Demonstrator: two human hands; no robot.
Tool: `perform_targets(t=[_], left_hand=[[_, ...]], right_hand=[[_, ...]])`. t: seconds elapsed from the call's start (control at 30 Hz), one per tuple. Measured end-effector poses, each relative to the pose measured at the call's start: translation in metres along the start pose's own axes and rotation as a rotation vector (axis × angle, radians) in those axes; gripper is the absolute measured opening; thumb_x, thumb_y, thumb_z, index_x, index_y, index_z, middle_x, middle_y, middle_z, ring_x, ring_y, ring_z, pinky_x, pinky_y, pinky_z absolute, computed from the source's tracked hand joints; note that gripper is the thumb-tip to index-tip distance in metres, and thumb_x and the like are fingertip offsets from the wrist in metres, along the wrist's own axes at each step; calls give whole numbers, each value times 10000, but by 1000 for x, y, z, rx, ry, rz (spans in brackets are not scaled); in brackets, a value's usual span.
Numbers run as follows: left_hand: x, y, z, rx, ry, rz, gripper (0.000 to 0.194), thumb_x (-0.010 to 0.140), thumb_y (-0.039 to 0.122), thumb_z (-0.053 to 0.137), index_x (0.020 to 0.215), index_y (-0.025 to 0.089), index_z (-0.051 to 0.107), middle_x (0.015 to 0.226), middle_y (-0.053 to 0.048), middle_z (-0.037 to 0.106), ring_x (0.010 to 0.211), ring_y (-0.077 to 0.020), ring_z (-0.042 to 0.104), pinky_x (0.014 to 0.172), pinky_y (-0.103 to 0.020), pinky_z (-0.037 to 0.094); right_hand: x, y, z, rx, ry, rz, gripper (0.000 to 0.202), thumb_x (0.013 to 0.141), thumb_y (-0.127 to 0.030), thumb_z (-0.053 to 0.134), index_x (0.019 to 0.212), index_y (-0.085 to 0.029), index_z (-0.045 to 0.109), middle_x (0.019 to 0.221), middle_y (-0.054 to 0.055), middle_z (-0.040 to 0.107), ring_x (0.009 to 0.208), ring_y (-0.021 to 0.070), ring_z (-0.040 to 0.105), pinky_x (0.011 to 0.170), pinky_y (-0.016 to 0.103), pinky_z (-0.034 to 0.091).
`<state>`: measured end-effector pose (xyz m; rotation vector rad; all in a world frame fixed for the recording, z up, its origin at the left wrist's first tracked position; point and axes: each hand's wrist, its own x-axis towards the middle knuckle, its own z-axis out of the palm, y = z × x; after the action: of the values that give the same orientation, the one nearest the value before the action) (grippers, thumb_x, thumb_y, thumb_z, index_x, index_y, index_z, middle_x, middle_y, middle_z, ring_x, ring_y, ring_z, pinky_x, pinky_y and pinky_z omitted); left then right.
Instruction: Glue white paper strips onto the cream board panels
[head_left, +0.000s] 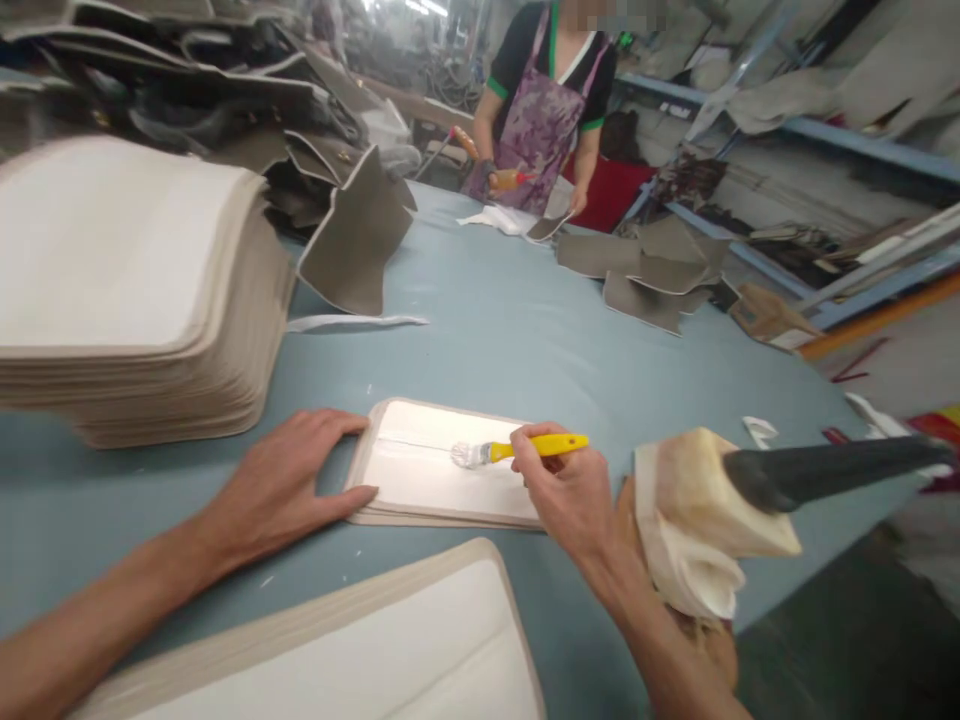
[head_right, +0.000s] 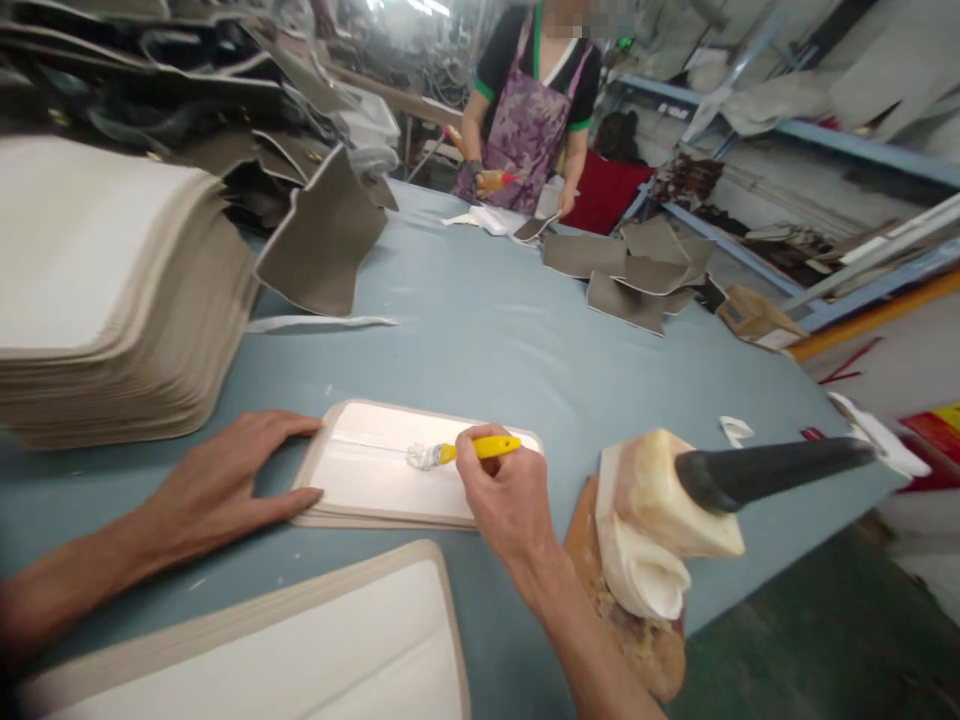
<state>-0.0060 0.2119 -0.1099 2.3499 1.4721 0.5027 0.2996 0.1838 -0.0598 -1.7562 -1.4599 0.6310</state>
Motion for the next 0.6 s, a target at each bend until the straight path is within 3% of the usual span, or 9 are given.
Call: perform_targets(t=[0.13,0.27,0.4,0.6], left_hand=[[2,-7,5,37,-16,-36,669,844,708,574,1325,246,531,1323,-77,643,1205,-327,589,1043,-494,456],[4,-17,15,88,44,-21,671,833,762,554,1321,305,509,1308,-46,646,1197,-331,597,1055,-517,457],[5,-23,20,105,82,22,664,826,771,565,1308,319,493,1268,-38,647,1145,-342,615,1036,-528,461],[5,-21,15,142,71,23,667,847,753,550,1310,276,502,1256,-65,654,1137,-332,620,1023,-518,474]], right_hand=[[3,20,-47,-242,45,16,360,876,-496,529,835,-197,725,548,-11,621,459,145,527,472,259,326],[3,38,-79,-412,86,6,353,873,-461,495,775,-202,713,495,-22,539,455,149,504,480,273,279],[1,46,-94,-521,124,-2,339,891,-431,492,784,-202,718,480,-18,511,448,152,481,493,285,249],[-10,34,-103,-622,207,-120,328,952,-417,490,866,-229,745,512,-12,571,481,167,522,535,289,254]])
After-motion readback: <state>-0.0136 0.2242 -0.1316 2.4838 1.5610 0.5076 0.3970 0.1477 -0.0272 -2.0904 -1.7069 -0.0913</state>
